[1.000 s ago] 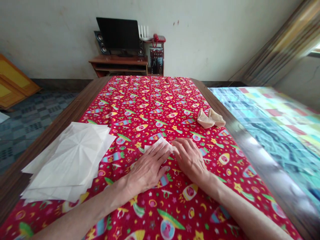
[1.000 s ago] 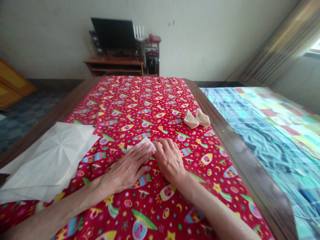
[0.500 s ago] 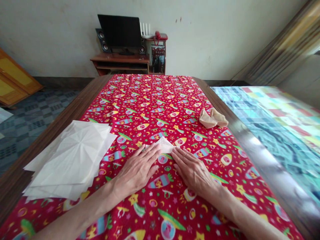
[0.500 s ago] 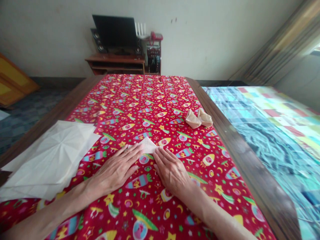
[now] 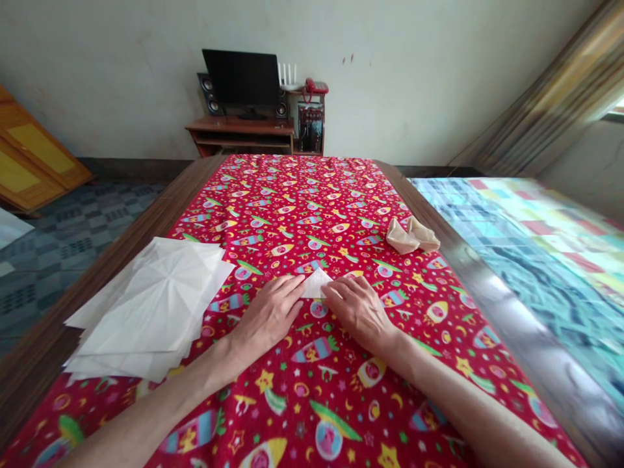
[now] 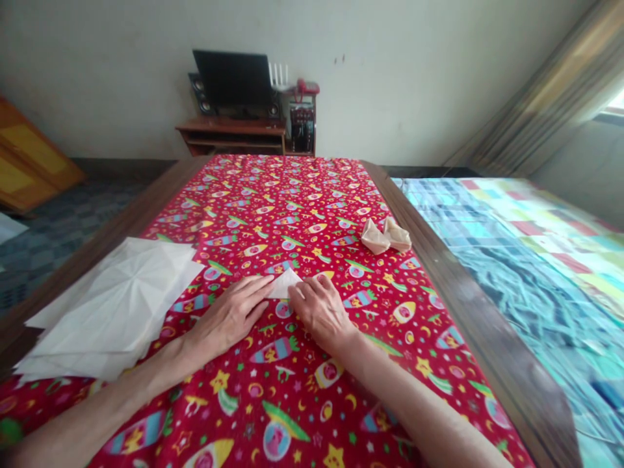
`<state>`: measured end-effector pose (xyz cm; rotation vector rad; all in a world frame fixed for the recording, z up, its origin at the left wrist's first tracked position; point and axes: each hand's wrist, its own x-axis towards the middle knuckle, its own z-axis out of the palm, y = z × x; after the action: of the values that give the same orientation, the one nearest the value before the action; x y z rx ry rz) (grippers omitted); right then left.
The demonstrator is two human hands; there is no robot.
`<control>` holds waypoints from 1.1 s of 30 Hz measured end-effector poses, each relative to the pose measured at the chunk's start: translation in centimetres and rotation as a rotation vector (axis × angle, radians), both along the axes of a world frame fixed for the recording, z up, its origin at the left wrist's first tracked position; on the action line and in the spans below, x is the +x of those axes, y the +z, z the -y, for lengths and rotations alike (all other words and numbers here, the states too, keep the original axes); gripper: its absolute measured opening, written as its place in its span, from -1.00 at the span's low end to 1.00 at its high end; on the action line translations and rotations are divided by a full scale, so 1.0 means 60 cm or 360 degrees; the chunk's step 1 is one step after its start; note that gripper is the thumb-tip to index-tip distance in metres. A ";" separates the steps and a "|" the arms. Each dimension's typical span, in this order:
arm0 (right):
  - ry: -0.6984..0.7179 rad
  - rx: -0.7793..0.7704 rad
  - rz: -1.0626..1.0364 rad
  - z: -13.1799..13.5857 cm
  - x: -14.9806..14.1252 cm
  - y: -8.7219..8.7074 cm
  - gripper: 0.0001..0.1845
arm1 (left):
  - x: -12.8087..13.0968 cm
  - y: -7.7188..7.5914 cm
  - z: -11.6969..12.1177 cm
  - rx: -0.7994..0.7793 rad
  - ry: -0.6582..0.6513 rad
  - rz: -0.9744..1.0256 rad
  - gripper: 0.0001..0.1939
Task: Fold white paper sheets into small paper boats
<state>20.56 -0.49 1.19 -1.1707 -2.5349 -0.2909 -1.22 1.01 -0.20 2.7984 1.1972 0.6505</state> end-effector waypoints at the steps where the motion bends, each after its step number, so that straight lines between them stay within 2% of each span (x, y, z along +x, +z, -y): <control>1: 0.0016 0.0006 0.0033 -0.004 -0.005 0.002 -0.83 | 0.005 0.002 -0.005 -0.0006 -0.0011 0.0016 -0.66; 7: 0.0065 -0.0006 0.0114 -0.011 -0.011 0.002 -0.84 | 0.014 0.013 -0.016 -0.0009 -0.0009 0.0013 -0.72; 14: 0.0123 -0.0067 0.0069 -0.016 0.000 0.000 -0.86 | 0.013 0.007 -0.020 0.0015 -0.0012 0.0075 -0.73; 18: 0.0158 -0.0016 0.0043 -0.016 0.001 -0.003 -0.84 | 0.012 0.000 -0.027 0.0056 -0.0018 0.0154 -0.75; 22: 0.0037 0.0069 0.0078 -0.017 -0.012 -0.005 -0.76 | 0.014 0.000 -0.031 0.0079 -0.0012 0.0237 -0.75; 24: -0.0058 0.0078 0.0121 -0.021 -0.021 -0.003 -0.82 | 0.015 0.003 -0.032 0.0047 -0.0011 0.0276 -0.74; 26: -0.0127 0.0087 0.0140 -0.027 -0.026 0.002 -0.88 | 0.015 0.005 -0.031 0.0029 0.0021 0.0333 -0.69; 30: -0.0258 0.0181 -0.0038 -0.039 -0.025 0.015 -0.79 | 0.020 0.003 -0.027 0.0031 0.0245 0.0570 -0.32; 33: -0.0283 0.0240 -0.0205 -0.037 -0.027 0.020 -0.74 | 0.034 0.005 -0.017 -0.0223 0.0356 0.0820 -0.24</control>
<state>18.93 1.75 2.41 -1.3123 -2.2605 -0.4275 0.79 2.05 0.11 2.1972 1.3740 1.1596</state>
